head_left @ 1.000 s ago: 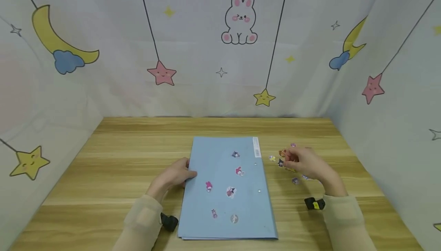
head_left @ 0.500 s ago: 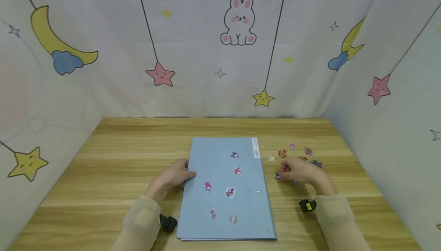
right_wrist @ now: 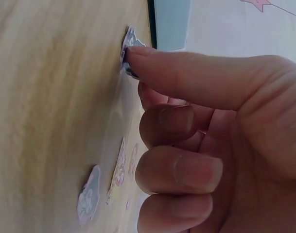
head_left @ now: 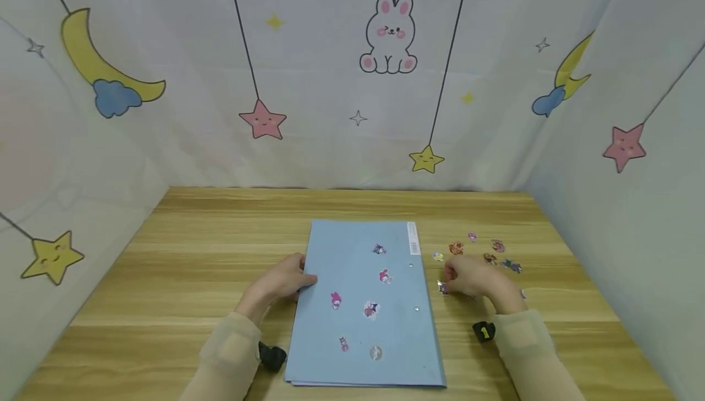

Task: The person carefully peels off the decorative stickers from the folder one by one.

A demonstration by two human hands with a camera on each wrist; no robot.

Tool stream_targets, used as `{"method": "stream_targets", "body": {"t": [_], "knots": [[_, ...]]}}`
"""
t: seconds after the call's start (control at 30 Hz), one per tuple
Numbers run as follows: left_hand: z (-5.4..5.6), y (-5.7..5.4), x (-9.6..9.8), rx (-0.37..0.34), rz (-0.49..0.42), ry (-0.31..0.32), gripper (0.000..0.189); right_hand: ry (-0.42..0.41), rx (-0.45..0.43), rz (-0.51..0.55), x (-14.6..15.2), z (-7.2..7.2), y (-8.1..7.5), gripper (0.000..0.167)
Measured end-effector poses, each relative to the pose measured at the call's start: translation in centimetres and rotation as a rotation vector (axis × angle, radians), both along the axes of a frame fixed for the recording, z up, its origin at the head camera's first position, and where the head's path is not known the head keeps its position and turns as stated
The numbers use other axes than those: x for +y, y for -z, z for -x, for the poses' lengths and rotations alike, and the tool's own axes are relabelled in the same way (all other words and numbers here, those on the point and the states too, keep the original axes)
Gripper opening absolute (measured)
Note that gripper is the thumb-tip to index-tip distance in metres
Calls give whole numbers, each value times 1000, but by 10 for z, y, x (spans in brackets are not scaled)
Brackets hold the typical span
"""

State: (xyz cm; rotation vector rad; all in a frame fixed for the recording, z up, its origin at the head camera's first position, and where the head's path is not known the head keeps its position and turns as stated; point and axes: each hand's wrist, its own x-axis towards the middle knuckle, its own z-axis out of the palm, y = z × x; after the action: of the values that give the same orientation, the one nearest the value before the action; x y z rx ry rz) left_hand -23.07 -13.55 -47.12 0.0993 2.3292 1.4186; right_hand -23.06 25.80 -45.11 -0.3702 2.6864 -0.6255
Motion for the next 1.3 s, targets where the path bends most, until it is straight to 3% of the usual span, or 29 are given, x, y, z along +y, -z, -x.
{"method": "stream_targets", "body": {"t": [0.57,0.8,1.03,1.3], "knots": [[-1,3,1,-5,-12,-2,25,66,25,-24,0,-4,5,14],[1,4,2,5,23,-9,21,92,36,-16,8,-1,6,19],[0,3,2,1,27,-13,22,90,125,-80,9,0,2,13],[-2,-1,2,-5,-8,-16,22,83,205,-55,-11,-4,-14,12]]}}
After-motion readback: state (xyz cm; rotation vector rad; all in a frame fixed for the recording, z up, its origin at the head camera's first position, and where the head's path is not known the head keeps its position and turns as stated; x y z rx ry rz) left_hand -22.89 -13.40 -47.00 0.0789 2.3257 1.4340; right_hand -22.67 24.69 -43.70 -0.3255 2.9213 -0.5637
